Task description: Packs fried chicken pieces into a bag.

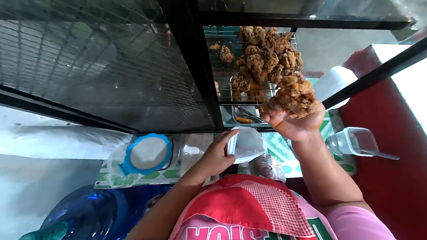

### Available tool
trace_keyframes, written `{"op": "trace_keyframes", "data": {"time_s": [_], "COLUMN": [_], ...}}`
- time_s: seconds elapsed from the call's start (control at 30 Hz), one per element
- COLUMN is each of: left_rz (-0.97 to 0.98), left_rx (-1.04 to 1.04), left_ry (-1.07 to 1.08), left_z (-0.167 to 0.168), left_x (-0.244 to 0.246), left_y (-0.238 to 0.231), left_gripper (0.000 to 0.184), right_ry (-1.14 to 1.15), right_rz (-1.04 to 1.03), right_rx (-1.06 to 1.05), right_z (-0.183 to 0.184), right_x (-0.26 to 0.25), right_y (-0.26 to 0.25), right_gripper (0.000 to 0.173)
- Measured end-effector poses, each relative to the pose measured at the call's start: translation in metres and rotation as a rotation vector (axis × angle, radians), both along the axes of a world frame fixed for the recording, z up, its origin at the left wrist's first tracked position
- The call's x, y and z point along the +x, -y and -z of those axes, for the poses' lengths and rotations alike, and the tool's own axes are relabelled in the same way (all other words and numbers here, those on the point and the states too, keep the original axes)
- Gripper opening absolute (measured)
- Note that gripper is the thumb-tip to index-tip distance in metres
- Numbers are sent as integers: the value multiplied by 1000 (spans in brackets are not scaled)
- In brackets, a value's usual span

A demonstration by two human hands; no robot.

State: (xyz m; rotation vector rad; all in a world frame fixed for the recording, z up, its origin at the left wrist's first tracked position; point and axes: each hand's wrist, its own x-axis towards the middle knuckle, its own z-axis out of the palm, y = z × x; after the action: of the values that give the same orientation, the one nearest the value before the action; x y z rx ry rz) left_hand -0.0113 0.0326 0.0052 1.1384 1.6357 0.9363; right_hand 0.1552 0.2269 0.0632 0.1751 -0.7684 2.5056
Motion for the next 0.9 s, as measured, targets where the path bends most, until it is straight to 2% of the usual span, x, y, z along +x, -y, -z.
{"op": "trace_keyframes", "data": {"time_s": [0.07,0.13,0.2,0.33,0.43,0.47,0.6,0.73,0.83,0.9], "left_rz": [0,2,4,14,7,-1,-17,-32,-24,-17], "left_rx": [0,-8,-6,-23,-24,-17,1,10,22,18], "left_ry": [13,13,-5,-31,-35,-34,-29,18,13,6], "left_z": [0,-1,-2,-4,-4,-4,-3,-1,0,0], "left_x": [0,-1,-1,-1,-1,-1,-1,-2,-4,-4], "left_y": [0,-1,-1,-1,0,0,3,2,0,0], "left_gripper": [76,76,76,77,78,78,78,79,78,78], "right_ry": [19,125,372,866,963,1011,1236,1322,1333,1315], "right_rz": [12,123,369,766,958,959,703,476,494,674], "right_rx": [53,269,618,1426,1791,1865,2014,2112,1988,1876], "right_z": [-1,-7,-19,-38,-36,-37,-47,-57,-80,-86], "right_x": [0,-1,-10,-57,-103,-116,-152,-163,-149,-133], "right_y": [-1,-7,-13,-23,-27,-29,-40,-51,-68,-98], "right_gripper": [32,32,26,44,47,49,47,46,49,47]}}
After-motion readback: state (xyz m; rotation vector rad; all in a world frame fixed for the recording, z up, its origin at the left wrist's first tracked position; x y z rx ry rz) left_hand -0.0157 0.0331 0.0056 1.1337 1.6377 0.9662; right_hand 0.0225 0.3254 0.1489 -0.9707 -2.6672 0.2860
